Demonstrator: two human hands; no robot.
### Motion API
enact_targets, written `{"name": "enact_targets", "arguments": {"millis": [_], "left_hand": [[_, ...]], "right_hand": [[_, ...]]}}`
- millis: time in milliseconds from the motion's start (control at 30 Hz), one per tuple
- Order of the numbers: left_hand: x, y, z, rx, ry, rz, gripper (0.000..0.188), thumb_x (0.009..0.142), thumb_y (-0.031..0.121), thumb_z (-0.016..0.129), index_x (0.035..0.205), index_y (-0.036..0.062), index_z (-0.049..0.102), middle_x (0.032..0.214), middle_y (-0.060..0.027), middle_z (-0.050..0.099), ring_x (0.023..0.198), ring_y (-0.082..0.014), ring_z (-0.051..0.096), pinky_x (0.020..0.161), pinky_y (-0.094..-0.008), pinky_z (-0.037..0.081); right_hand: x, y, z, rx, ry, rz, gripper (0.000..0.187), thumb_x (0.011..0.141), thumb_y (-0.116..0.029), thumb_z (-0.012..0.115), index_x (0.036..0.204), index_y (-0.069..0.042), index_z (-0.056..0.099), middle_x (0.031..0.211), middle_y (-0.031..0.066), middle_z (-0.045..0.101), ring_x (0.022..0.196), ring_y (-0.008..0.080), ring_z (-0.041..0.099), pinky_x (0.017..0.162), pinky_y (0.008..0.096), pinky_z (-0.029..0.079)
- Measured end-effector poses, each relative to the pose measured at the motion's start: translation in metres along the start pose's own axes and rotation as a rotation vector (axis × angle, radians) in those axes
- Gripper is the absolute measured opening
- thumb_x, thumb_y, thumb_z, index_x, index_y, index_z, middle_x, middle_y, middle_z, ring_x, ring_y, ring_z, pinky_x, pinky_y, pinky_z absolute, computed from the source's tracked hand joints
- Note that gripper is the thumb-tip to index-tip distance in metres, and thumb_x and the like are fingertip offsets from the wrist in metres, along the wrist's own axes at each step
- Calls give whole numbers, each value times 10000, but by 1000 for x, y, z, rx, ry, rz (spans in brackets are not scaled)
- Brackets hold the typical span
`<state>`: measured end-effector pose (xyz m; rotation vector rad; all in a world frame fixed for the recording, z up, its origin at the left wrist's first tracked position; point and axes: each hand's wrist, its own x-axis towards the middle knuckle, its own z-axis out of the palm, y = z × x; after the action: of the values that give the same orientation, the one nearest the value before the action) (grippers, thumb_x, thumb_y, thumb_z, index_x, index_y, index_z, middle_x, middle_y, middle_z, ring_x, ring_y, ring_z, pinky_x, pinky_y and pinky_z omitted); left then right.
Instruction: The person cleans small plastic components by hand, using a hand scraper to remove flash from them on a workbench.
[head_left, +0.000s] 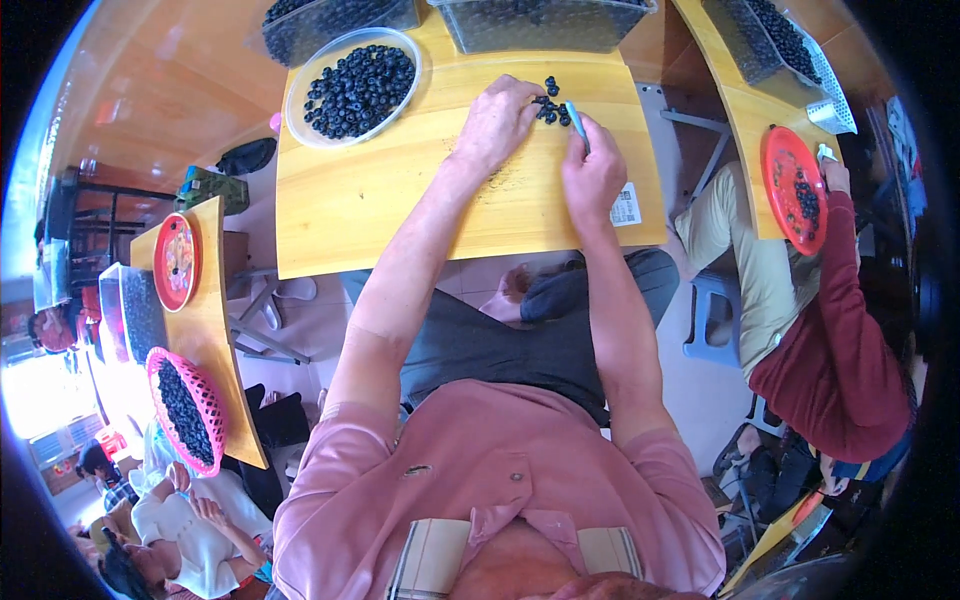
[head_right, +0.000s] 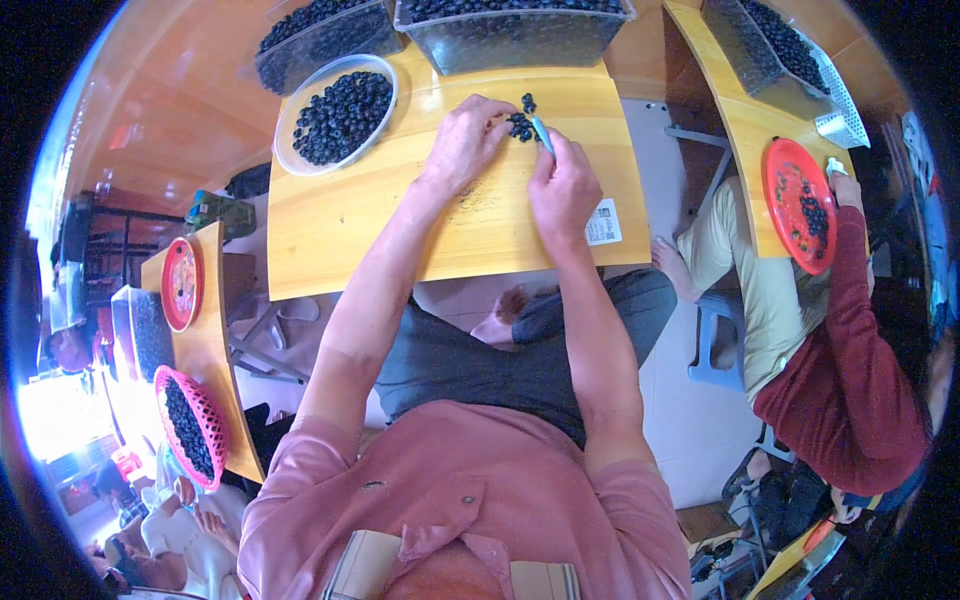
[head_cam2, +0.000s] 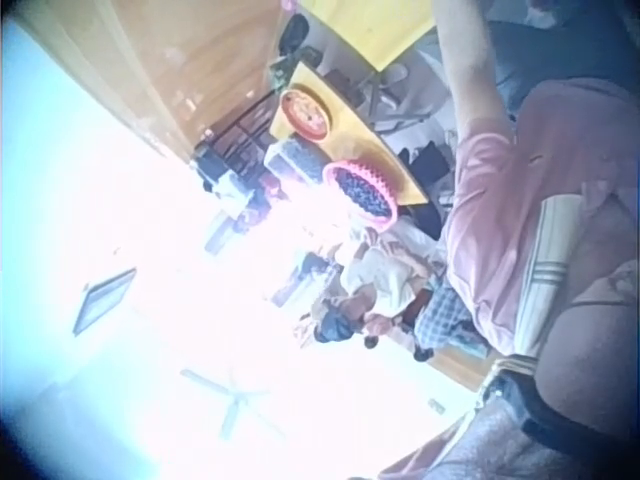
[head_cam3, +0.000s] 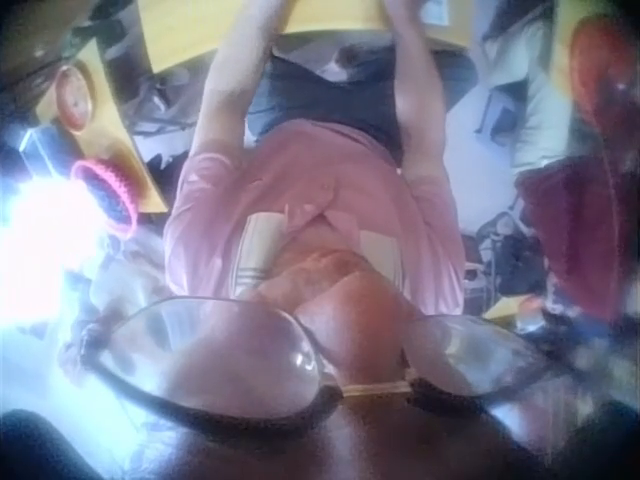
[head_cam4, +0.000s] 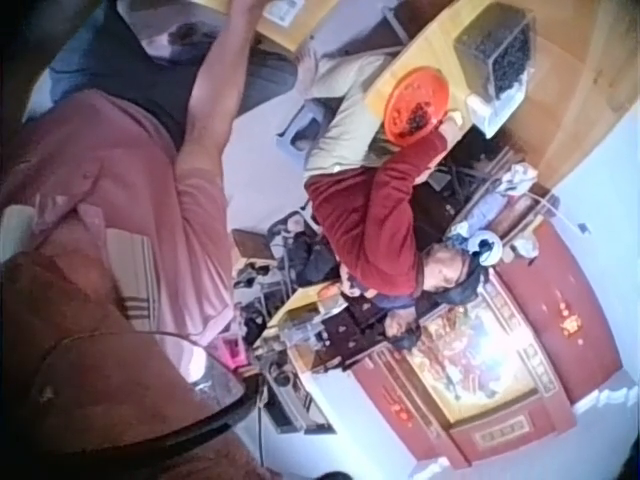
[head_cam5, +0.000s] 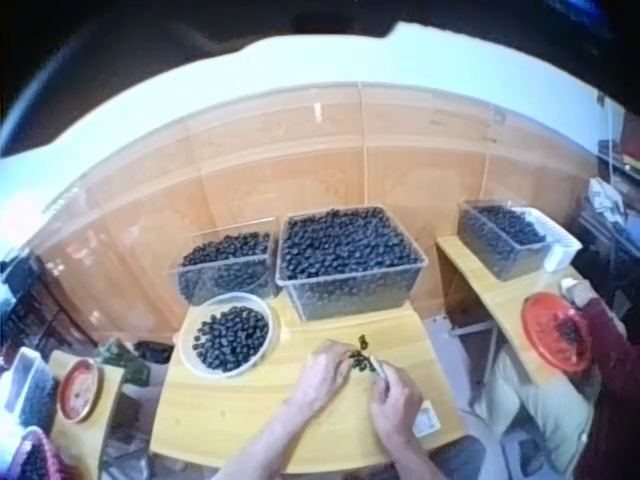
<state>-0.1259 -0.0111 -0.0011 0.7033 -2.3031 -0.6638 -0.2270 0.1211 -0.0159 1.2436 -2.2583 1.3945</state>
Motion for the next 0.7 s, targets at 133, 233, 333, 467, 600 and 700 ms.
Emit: {"name": "enact_targets", "arguments": {"millis": [133, 233, 333, 467, 600, 700], "left_hand": [[8, -9, 10, 82, -55, 17, 218, 884, 78, 696, 1094, 41, 741, 995, -200, 706, 949, -360, 694, 884, -443, 561], [9, -6, 8, 93, -77, -21, 203, 869, 60, 685, 1062, 39, 748, 1003, -205, 704, 962, -378, 687, 886, -454, 554], [4, -6, 5, 93, -45, -32, 200, 850, 52, 683, 1034, 39, 759, 991, -201, 705, 938, -365, 694, 871, -443, 560], [-9, -7, -4, -55, 15, -130, 270, 834, 75, 720, 1100, 43, 742, 944, -135, 720, 840, -231, 701, 788, -351, 572], [-29, -12, -7, -461, 121, -411, 268, 866, 59, 768, 1118, -7, 705, 914, -46, 721, 774, -88, 646, 706, -244, 546], [-38, -8, -10, -542, 147, -422, 235, 886, 32, 774, 1093, -32, 684, 917, -39, 717, 790, -67, 644, 706, -224, 547]], "right_hand": [[0, 1, 2, 14, 21, -16, 202, 939, -121, 659, 1128, -97, 723, 935, 99, 720, 822, 329, 709, 699, 444, 547], [0, 2, 1, 22, 14, -5, 202, 937, -125, 661, 1127, -96, 721, 925, 100, 715, 815, 330, 707, 698, 448, 546], [0, 3, 0, 16, 8, -5, 202, 934, -123, 664, 1126, -96, 721, 916, 102, 709, 809, 331, 704, 697, 446, 548], [0, 1, -2, 6, -14, -30, 206, 927, -115, 663, 1125, -102, 720, 905, 98, 703, 793, 324, 703, 685, 443, 550], [-3, -3, 0, 0, -50, -63, 212, 914, -107, 672, 1123, -113, 713, 908, 90, 700, 786, 322, 703, 678, 447, 553], [-4, -4, -2, -43, -76, -140, 230, 904, -106, 685, 1132, -122, 701, 889, 78, 688, 771, 305, 701, 647, 430, 553]]}}
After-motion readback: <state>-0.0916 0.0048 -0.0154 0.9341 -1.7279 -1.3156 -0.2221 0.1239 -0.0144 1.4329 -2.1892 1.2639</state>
